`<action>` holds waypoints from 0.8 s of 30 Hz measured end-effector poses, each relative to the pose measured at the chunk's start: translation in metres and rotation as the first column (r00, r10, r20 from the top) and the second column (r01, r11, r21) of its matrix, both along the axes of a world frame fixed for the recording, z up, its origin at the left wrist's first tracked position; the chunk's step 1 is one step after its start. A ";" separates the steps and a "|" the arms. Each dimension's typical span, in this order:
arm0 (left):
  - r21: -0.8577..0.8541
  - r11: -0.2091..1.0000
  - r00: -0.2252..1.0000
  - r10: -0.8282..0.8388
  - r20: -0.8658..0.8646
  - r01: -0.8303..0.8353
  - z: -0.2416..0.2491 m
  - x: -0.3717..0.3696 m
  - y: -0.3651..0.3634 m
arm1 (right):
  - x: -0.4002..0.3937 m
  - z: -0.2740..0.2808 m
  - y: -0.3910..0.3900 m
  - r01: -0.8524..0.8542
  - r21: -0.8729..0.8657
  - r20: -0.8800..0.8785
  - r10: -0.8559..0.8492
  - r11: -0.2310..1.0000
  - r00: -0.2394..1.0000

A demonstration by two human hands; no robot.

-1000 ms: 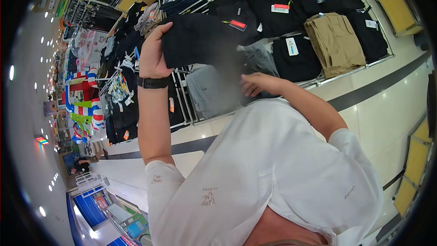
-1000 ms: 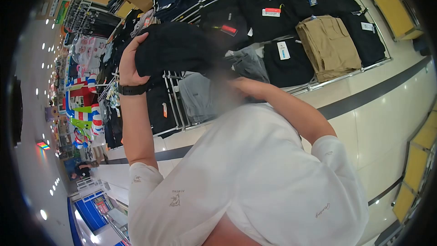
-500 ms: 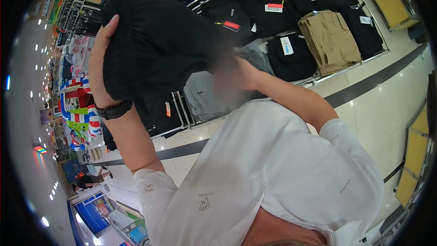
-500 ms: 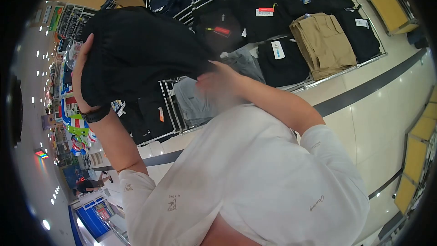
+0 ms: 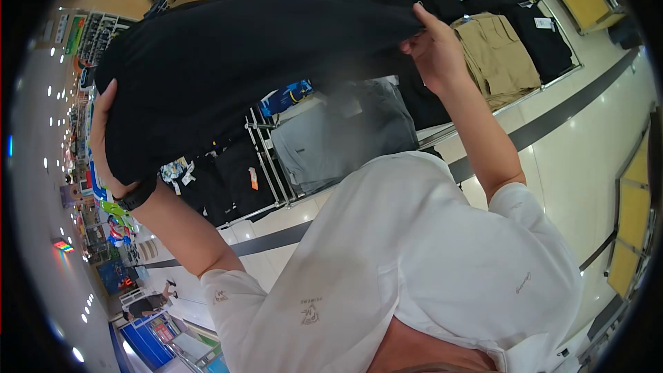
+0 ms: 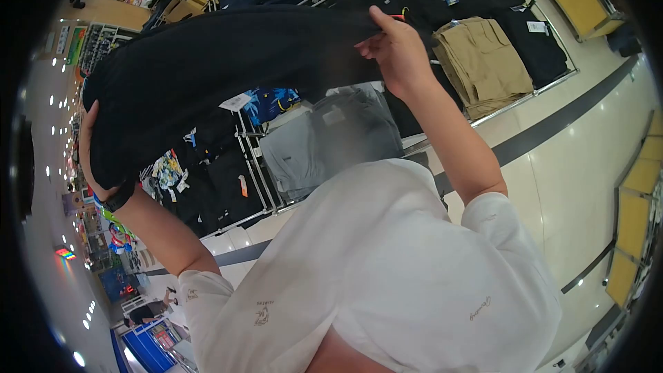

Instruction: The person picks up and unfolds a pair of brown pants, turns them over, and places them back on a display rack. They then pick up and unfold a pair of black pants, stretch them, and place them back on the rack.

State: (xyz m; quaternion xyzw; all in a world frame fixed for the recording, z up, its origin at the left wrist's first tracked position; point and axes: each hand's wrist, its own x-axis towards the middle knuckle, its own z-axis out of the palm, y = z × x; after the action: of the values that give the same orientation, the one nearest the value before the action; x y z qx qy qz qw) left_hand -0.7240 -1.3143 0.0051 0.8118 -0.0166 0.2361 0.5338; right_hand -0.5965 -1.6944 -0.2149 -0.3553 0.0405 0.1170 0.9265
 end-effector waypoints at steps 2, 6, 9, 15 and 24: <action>0.079 0.997 1.000 0.002 0.019 -0.003 -0.015 -0.003 0.012 | -0.018 0.009 -0.008 0.051 -0.018 0.042 -0.050 0.999 0.998; 0.520 0.849 0.990 0.136 -0.040 -0.096 -0.078 -0.022 0.018 | -0.045 -0.032 -0.019 0.127 -0.228 0.072 -0.113 0.965 0.991; 0.216 0.976 0.714 0.157 -0.683 -0.008 -0.151 -0.011 0.043 | -0.069 -0.117 -0.025 0.037 -0.442 -0.055 -0.068 0.896 0.996; -0.496 0.782 0.395 -0.348 -0.850 -0.378 -0.417 -0.079 0.026 | -0.122 -0.277 -0.045 -0.537 -0.414 -0.651 0.174 0.735 0.739; -0.482 0.724 0.303 -0.376 -0.875 -0.494 -0.502 -0.134 0.020 | -0.099 -0.281 -0.054 -0.638 -0.724 -0.548 0.343 0.262 0.763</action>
State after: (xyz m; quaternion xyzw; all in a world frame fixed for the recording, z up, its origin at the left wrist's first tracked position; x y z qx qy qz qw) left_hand -0.8576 -1.2944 -0.4967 0.5251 0.4228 -0.2806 0.6832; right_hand -0.6958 -1.7481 -0.4957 -0.7559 0.1122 0.4113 0.4969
